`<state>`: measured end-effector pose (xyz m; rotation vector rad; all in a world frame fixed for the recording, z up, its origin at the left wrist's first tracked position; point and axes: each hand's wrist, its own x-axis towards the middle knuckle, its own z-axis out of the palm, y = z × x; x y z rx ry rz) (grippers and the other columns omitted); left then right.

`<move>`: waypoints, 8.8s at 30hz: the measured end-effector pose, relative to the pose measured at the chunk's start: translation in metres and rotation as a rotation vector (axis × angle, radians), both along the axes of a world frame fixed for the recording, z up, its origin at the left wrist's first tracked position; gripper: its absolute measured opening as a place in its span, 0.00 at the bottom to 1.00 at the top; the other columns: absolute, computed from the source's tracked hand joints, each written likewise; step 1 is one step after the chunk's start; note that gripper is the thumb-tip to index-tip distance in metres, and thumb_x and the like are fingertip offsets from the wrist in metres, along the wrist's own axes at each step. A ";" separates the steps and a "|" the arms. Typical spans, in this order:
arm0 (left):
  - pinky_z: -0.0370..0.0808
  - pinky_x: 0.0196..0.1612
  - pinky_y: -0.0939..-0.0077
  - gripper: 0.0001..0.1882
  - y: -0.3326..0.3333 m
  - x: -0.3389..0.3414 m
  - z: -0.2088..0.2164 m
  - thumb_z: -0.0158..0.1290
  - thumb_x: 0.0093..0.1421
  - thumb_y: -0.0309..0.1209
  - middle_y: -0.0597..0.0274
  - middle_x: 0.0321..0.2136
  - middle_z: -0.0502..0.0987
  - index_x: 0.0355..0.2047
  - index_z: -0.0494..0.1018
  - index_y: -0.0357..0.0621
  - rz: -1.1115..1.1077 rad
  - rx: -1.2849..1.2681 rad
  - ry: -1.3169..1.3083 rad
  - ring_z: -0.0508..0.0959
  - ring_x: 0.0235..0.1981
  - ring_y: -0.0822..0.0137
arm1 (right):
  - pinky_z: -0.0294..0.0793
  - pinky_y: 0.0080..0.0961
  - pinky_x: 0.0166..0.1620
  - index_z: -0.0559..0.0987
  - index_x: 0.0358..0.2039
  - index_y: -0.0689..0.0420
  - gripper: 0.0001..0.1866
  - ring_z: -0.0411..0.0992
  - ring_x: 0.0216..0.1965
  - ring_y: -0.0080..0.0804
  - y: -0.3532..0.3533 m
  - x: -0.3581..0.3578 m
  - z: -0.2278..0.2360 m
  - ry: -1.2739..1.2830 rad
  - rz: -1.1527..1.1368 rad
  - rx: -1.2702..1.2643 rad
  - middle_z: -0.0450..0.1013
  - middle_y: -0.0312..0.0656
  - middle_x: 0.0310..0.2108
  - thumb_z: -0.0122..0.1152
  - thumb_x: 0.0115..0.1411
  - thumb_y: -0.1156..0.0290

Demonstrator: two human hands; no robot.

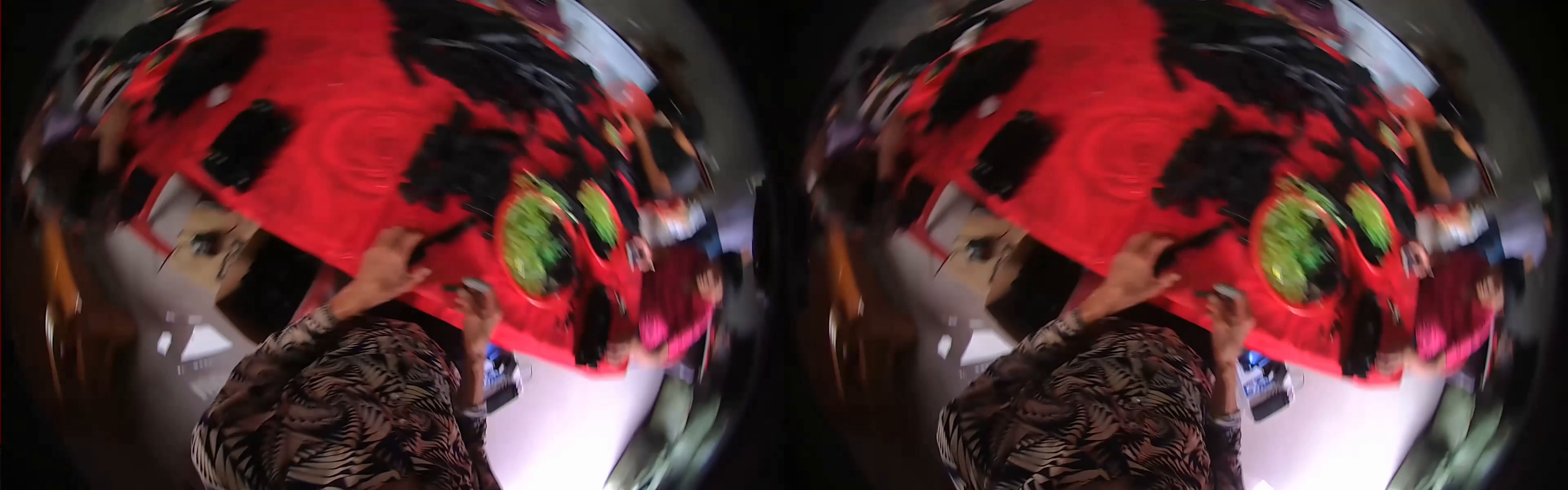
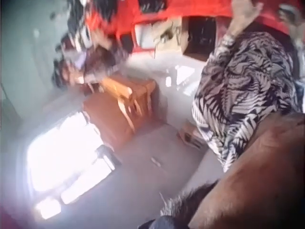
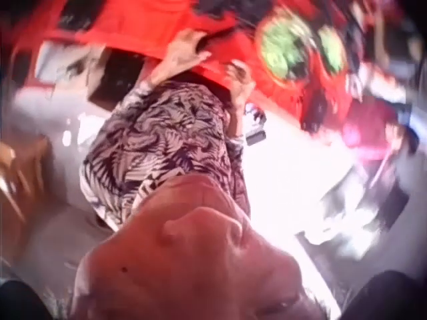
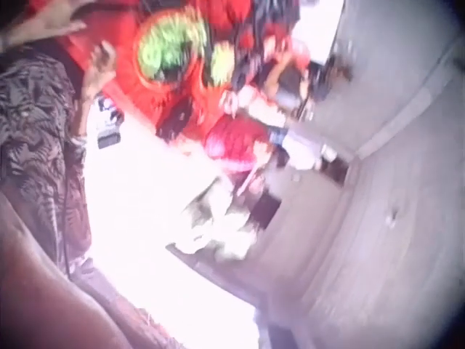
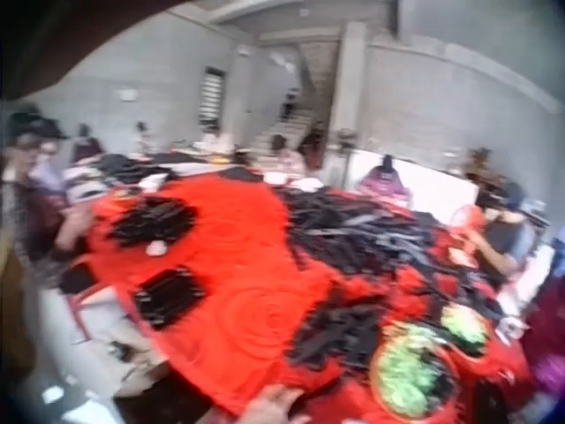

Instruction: The person assembles components by inserting small green parts into black plastic frames by hand and placing them onto the table. The person then adjusts finger cots on their fingers.

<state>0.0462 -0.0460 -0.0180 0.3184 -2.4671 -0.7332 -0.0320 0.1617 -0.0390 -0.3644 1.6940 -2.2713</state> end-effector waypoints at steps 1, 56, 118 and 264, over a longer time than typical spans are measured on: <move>0.73 0.49 0.56 0.33 -0.001 0.001 -0.003 0.62 0.48 0.44 0.47 0.47 0.69 0.51 0.68 0.41 -0.012 0.040 -0.032 0.69 0.50 0.46 | 0.77 0.28 0.41 0.75 0.44 0.62 0.23 0.75 0.36 0.33 0.002 0.000 -0.002 0.034 0.004 0.032 0.75 0.41 0.39 0.50 0.67 0.52; 0.55 0.62 0.40 0.49 -0.188 -0.045 0.027 0.59 0.51 0.56 0.33 0.62 0.55 0.65 0.53 0.43 0.151 -0.363 0.004 0.54 0.64 0.34 | 0.71 0.17 0.27 0.77 0.41 0.62 0.10 0.71 0.25 0.22 -0.004 -0.001 0.017 0.177 -0.059 0.530 0.74 0.39 0.27 0.61 0.58 0.78; 0.74 0.44 0.59 0.21 0.001 0.020 -0.010 0.63 0.45 0.22 0.49 0.43 0.72 0.41 0.70 0.37 -0.028 0.298 0.135 0.73 0.44 0.47 | 0.79 0.21 0.28 0.77 0.40 0.63 0.12 0.76 0.27 0.27 -0.004 0.001 0.020 0.032 -0.184 0.187 0.77 0.42 0.30 0.65 0.54 0.82; 0.75 0.35 0.73 0.19 0.029 0.029 -0.002 0.39 0.70 0.43 0.52 0.36 0.76 0.46 0.67 0.38 -0.342 2.128 -0.144 0.76 0.31 0.66 | 0.76 0.32 0.31 0.78 0.31 0.64 0.06 0.76 0.24 0.36 0.013 -0.069 0.071 0.799 -0.508 0.804 0.78 0.44 0.28 0.65 0.53 0.76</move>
